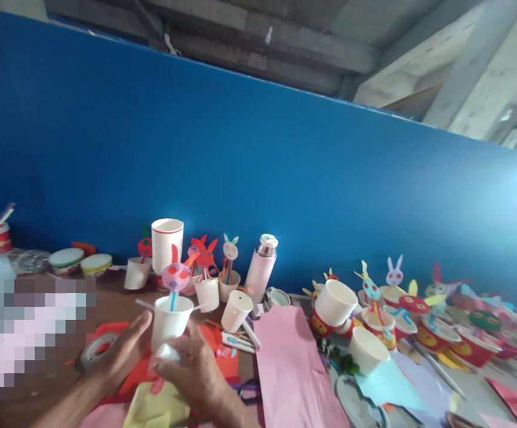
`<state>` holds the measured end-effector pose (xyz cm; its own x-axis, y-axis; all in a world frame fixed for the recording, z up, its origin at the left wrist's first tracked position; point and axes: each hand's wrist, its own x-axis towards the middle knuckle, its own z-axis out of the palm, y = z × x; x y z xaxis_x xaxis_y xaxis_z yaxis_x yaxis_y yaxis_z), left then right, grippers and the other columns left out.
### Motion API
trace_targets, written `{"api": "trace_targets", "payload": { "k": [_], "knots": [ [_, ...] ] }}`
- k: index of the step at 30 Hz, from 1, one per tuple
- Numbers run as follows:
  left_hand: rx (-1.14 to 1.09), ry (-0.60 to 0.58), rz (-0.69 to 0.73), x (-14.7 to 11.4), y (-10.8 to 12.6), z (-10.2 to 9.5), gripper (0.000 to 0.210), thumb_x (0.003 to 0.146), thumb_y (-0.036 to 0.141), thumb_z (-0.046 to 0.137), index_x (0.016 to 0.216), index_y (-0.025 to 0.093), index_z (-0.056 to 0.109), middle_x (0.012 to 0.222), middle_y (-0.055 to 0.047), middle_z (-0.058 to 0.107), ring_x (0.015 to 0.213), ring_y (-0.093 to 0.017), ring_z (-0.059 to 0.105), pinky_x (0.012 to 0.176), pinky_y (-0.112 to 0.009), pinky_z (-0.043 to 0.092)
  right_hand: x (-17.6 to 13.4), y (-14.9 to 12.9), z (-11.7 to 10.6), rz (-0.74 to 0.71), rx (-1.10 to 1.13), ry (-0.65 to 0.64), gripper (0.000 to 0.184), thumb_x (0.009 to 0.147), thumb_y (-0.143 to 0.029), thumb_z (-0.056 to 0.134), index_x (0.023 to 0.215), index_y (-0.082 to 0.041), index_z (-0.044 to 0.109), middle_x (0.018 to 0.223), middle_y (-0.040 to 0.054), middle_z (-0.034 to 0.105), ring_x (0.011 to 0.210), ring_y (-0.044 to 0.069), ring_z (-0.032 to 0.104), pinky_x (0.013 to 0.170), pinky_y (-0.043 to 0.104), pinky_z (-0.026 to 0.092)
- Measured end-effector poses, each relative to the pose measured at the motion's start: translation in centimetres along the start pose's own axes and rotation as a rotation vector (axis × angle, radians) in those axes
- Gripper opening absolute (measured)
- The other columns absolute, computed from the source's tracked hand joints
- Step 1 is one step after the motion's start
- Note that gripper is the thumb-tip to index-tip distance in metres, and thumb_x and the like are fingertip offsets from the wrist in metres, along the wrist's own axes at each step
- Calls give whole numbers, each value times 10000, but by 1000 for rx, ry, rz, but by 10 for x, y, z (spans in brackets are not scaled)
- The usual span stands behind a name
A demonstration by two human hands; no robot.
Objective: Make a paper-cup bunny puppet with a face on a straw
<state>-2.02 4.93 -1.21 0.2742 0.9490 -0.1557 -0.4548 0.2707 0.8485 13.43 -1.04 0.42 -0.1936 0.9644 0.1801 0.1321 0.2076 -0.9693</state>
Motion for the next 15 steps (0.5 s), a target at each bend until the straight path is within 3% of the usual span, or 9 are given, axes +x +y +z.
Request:
{"api": "trace_targets", "payload": {
  "k": [3, 6, 10, 15],
  "knots": [
    [100, 22, 50, 6, 2, -2, 491, 695, 434, 681, 1115, 190, 602, 1165, -81, 651, 1186, -272, 499, 926, -337, 428, 6, 7, -12, 2, -84, 87, 116, 709, -192, 664, 818, -184, 706, 1060, 32, 540, 919, 184, 552, 735, 232, 454],
    [225, -6, 54, 13, 3, -4, 481, 739, 444, 630, 1125, 159, 595, 1168, -132, 642, 1167, -308, 511, 870, -376, 455, 11, 13, -20, 9, -122, 125, 136, 706, -189, 666, 833, -182, 715, 1059, 42, 542, 928, 191, 551, 741, 235, 457],
    [381, 12, 87, 18, -5, -5, 504, 672, 429, 695, 1085, 147, 635, 1150, -133, 653, 1130, -333, 535, 877, -379, 453, 11, 22, -19, 1, -127, 83, 100, 725, -215, 664, 804, -186, 718, 1126, 43, 512, 975, 198, 541, 744, 228, 457],
    [464, -9, 105, 19, -17, -8, 518, 718, 428, 652, 1152, 152, 587, 1246, -128, 591, 1163, -308, 513, 924, -376, 431, 13, 28, -16, -17, -205, 61, 115, 746, -237, 658, 822, -182, 724, 1100, 46, 531, 991, 201, 530, 811, 254, 433]
  ]
}}
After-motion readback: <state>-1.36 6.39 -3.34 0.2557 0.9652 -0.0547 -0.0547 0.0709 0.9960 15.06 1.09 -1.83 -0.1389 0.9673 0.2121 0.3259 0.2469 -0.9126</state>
